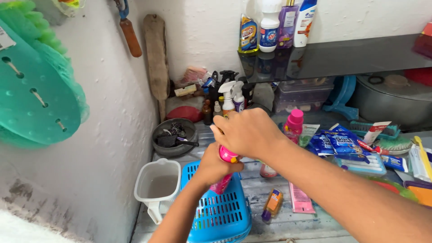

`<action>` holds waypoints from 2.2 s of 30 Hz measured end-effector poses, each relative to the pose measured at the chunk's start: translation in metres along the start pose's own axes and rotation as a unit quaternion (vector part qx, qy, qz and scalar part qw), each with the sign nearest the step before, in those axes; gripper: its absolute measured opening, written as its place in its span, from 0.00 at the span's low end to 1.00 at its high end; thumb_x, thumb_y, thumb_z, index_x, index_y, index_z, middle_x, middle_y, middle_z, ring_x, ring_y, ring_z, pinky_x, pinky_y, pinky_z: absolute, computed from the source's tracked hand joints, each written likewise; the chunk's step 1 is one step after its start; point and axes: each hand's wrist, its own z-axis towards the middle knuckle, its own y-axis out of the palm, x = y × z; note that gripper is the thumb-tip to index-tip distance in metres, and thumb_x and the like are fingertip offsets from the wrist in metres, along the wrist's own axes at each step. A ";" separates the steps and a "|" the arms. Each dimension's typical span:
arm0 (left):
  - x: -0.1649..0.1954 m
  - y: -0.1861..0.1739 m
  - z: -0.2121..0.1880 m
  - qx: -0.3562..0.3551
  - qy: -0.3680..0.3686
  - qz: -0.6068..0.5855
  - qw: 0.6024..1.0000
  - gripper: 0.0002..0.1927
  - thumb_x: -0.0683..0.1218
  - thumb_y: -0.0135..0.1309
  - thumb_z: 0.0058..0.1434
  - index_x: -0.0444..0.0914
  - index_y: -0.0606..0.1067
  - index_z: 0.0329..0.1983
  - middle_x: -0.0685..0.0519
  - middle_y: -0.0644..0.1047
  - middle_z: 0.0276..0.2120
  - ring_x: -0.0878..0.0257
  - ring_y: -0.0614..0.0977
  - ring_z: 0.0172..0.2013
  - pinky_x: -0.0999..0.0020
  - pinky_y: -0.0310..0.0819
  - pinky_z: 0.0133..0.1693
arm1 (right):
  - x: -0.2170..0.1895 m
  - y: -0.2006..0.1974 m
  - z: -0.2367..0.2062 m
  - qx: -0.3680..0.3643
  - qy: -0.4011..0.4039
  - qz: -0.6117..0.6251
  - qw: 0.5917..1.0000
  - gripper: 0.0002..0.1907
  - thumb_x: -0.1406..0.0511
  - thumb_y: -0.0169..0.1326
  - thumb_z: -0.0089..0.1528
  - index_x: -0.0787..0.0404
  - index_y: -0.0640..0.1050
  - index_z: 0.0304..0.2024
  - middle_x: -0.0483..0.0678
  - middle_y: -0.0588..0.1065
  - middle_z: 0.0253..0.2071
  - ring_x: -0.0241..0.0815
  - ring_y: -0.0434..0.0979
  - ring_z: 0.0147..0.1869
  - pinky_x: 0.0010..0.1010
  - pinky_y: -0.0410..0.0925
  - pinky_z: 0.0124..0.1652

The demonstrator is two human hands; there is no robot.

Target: The person holds a pink plastic bottle over a cluttered sink counter and repeatedly wipes its surface with a yellow cloth, turning the bottle to wipe different sides, then sets it down near a blue basket.

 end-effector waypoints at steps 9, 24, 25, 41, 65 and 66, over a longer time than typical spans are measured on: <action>-0.010 0.018 -0.016 0.172 0.043 -0.036 0.984 0.22 0.42 0.69 0.41 0.36 0.77 0.40 0.53 0.84 0.33 0.63 0.85 0.35 0.67 0.79 0.40 | -0.027 0.028 0.032 -0.195 0.170 -0.049 0.965 0.15 0.55 0.53 0.61 0.51 0.80 0.22 0.51 0.77 0.22 0.51 0.79 0.27 0.43 0.70 0.27; 0.000 0.010 -0.027 0.141 0.043 -0.023 0.989 0.22 0.41 0.66 0.42 0.36 0.75 0.41 0.52 0.84 0.32 0.64 0.86 0.33 0.67 0.80 0.39 | -0.022 0.018 0.023 -0.142 0.105 -0.034 0.984 0.17 0.55 0.52 0.63 0.52 0.81 0.22 0.51 0.79 0.22 0.51 0.80 0.25 0.43 0.70 0.26; 0.001 0.012 -0.029 0.158 0.052 -0.004 0.986 0.23 0.41 0.67 0.41 0.36 0.75 0.42 0.53 0.84 0.33 0.65 0.86 0.33 0.67 0.80 0.39 | -0.027 0.018 0.027 -0.176 0.118 -0.042 0.976 0.16 0.56 0.53 0.61 0.52 0.81 0.22 0.51 0.79 0.23 0.51 0.81 0.27 0.44 0.71 0.26; -0.025 0.005 -0.028 0.187 0.086 -0.017 0.978 0.18 0.45 0.66 0.44 0.34 0.77 0.37 0.49 0.84 0.31 0.62 0.87 0.32 0.66 0.81 0.37 | -0.027 0.015 0.010 0.041 -0.116 -0.014 0.992 0.13 0.56 0.57 0.63 0.52 0.76 0.26 0.47 0.74 0.21 0.46 0.77 0.22 0.37 0.65 0.20; -0.014 0.011 -0.027 0.210 0.085 0.044 0.973 0.28 0.50 0.69 0.44 0.35 0.76 0.47 0.44 0.85 0.40 0.53 0.88 0.41 0.62 0.79 0.43 | -0.043 0.024 0.061 -0.341 0.175 -0.092 0.919 0.12 0.60 0.52 0.59 0.51 0.85 0.39 0.47 0.82 0.39 0.45 0.84 0.45 0.40 0.75 0.35; -0.014 0.012 -0.027 0.217 0.082 0.052 0.971 0.28 0.50 0.69 0.44 0.35 0.76 0.47 0.44 0.85 0.40 0.52 0.88 0.41 0.61 0.79 0.44 | -0.045 0.024 0.065 -0.365 0.191 -0.099 0.906 0.12 0.61 0.52 0.59 0.51 0.85 0.40 0.45 0.82 0.41 0.44 0.83 0.46 0.40 0.76 0.35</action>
